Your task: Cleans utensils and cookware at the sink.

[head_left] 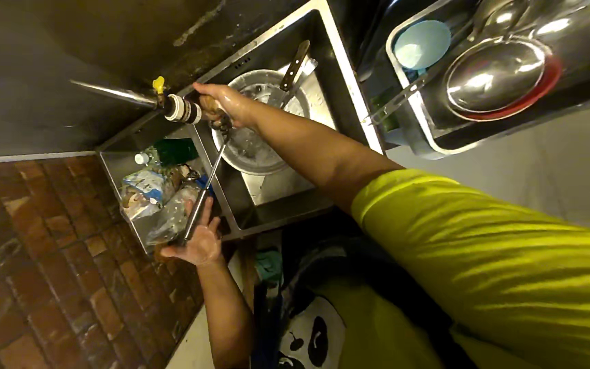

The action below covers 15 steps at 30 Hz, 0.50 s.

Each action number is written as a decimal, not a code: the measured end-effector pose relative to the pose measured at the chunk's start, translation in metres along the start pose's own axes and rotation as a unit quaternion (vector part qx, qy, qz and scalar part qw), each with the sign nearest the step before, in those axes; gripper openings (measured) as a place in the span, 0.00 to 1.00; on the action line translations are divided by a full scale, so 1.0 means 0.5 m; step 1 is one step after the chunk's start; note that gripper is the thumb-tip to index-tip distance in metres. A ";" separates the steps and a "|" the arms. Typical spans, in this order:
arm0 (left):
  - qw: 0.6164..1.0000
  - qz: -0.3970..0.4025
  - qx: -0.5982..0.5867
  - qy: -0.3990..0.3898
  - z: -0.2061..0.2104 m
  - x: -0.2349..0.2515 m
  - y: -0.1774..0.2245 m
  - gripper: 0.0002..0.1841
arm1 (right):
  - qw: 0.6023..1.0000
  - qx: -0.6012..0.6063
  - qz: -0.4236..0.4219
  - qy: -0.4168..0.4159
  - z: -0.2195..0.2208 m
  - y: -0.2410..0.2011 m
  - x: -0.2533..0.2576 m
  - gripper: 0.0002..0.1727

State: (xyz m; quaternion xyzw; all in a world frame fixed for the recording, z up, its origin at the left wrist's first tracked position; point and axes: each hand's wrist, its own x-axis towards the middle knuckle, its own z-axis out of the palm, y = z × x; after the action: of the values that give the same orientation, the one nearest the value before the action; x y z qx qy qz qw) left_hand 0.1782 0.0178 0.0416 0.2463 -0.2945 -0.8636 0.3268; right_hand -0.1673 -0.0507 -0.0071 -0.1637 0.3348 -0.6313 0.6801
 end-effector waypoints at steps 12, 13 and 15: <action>0.929 -0.236 0.283 0.007 0.066 0.053 0.018 0.37 | 0.950 -0.307 -0.006 0.058 -0.008 -0.021 -0.001 0.31; 0.896 -0.239 0.373 0.032 0.084 0.063 0.018 0.34 | 0.938 -0.339 -0.011 0.071 -0.013 -0.023 0.000 0.30; 0.800 -0.244 0.539 0.095 0.118 0.082 0.007 0.29 | 0.911 -0.394 -0.051 0.108 -0.017 -0.026 0.000 0.28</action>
State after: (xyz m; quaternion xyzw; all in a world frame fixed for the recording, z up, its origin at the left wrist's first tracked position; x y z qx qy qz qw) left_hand 0.1161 0.0071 0.0757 0.5274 -0.6104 -0.5885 -0.0538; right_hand -0.1824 -0.0510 -0.0048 -0.3665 0.6186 -0.4958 0.4869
